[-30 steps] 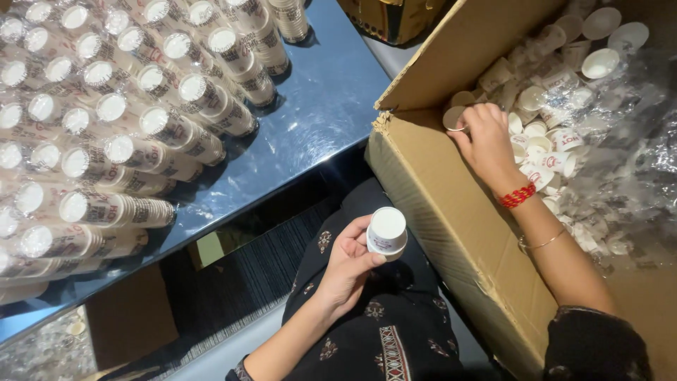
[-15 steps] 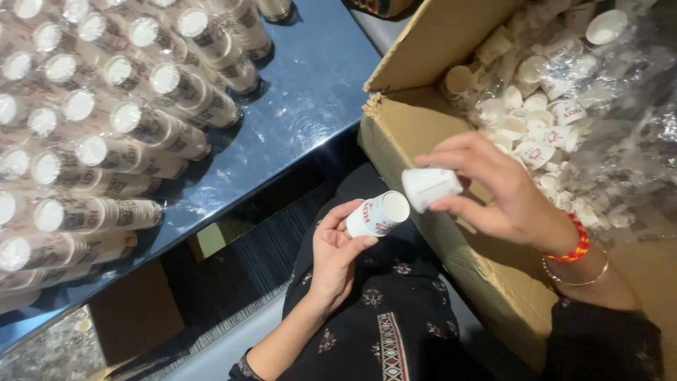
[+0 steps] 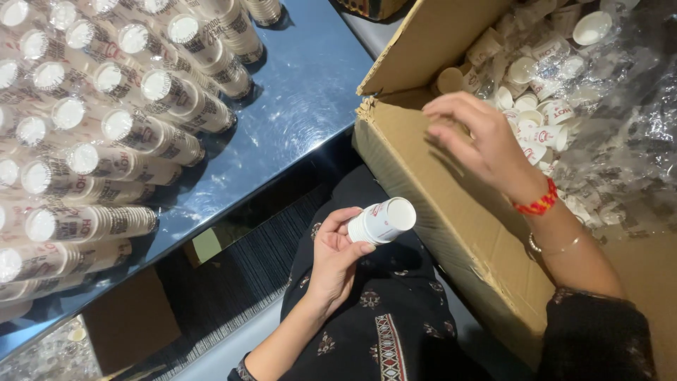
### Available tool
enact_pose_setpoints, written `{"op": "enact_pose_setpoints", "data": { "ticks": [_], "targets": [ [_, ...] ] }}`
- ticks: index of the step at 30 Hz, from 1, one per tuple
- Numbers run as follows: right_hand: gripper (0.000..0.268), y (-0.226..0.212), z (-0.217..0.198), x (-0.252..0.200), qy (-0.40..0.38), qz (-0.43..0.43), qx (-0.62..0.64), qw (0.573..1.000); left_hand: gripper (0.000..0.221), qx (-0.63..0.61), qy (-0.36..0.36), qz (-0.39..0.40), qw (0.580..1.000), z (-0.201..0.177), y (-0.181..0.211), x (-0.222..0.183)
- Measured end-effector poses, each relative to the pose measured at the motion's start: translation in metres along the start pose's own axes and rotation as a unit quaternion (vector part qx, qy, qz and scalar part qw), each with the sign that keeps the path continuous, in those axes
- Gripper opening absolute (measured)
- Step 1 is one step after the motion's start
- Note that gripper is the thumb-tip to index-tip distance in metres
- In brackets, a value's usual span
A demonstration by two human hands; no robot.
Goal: The person removes paper cups from a plastic bag, stacks them together by hand, and places the stacks into a large cardboard box.
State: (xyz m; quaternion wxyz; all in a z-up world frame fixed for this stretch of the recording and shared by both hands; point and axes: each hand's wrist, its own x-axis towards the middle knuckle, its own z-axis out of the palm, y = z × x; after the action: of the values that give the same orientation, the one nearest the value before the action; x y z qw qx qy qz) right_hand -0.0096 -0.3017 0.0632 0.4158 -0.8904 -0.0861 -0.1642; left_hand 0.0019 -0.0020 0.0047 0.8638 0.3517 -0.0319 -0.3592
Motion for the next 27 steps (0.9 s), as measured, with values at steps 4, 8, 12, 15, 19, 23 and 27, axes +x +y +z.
{"op": "enact_pose_setpoints", "data": {
  "ticks": [4, 8, 12, 15, 19, 23, 27],
  "targets": [
    [0.028, 0.075, 0.003, -0.006, 0.015, 0.029, -0.252, 0.967, 0.056, -0.002, -0.003, 0.000, 1.000, 0.001, 0.000, 0.000],
    [0.034, 0.131, 0.008, -0.025, -0.038, 0.072, -0.361, 0.929, 0.055, -0.018, -0.010, -0.022, 1.000, -0.008, -0.006, -0.001],
    [0.026, 0.113, -0.001, -0.019, 0.033, 0.052, -0.334, 0.940, 0.055, -0.073, -0.030, -0.041, 0.996, -0.007, -0.006, 0.000],
    [0.020, 0.086, -0.013, -0.012, 0.132, 0.086, -0.195, 0.968, 0.055, -0.066, -0.027, -0.051, 0.996, -0.007, -0.004, 0.000],
    [0.020, 0.072, -0.020, -0.009, 0.169, 0.171, 0.093, 0.966, 0.055, -0.058, -0.021, -0.048, 0.997, -0.007, -0.004, 0.001],
    [0.020, 0.067, -0.018, -0.006, 0.123, 0.205, 0.232, 0.943, 0.054, -0.053, -0.018, -0.050, 0.997, -0.008, -0.004, 0.000],
    [0.019, 0.062, -0.014, -0.008, 0.108, 0.211, 0.232, 0.943, 0.053, -0.044, -0.013, -0.051, 0.998, -0.006, -0.003, 0.000]
  ]
}}
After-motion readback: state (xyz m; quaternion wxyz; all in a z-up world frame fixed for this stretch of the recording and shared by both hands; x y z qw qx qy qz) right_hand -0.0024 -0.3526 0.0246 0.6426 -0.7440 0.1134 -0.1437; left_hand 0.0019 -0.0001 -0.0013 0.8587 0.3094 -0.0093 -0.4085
